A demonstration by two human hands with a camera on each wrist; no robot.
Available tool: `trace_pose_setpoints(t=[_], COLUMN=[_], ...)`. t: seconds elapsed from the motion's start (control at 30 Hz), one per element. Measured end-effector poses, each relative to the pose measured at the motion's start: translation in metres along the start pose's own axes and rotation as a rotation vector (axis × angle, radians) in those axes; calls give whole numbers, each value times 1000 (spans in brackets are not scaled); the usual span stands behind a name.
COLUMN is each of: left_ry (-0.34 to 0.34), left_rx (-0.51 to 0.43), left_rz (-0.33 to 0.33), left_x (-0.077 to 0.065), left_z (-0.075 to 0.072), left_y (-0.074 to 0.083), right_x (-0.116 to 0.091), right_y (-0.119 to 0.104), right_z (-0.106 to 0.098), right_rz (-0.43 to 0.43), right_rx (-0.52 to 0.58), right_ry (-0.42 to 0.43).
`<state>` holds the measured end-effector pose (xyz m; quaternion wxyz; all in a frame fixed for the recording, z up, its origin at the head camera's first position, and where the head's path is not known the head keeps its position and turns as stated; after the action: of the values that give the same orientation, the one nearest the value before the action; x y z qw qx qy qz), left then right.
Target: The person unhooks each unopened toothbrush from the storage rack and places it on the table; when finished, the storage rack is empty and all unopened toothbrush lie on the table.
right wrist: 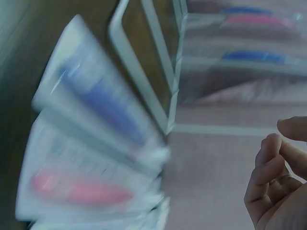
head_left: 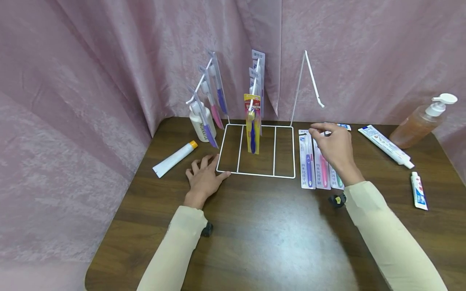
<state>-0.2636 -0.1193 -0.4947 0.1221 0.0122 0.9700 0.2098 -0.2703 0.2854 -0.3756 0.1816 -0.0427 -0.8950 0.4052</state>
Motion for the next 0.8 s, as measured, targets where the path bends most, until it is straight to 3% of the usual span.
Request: trace_pose_setpoints(t=[0.13, 0.43, 0.6, 0.8], left_ry=[6, 3, 3, 9], left_rx=[1, 7, 8, 13], left_rz=[4, -1, -2, 2], left_x=[1, 1, -1, -2], left_z=[-1, -3, -4, -2], left_y=[0, -1, 0, 2], right_x=[-4, -15, -19, -21], right_y=[-42, -112, -133, -139], right_z=[7, 24, 34, 49], right_rz=[-95, -176, -227, -198], right_rx=[111, 253, 256, 297], right_ry=[4, -43, -57, -99])
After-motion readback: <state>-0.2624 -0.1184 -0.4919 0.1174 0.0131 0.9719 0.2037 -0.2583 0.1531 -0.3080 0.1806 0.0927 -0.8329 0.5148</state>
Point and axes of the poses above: each hand's wrist, its own x-axis towards the middle knuckle, its own z-axis out of the palm, y = z × x, the point moved 9 cm from there along x, towards the middle knuckle
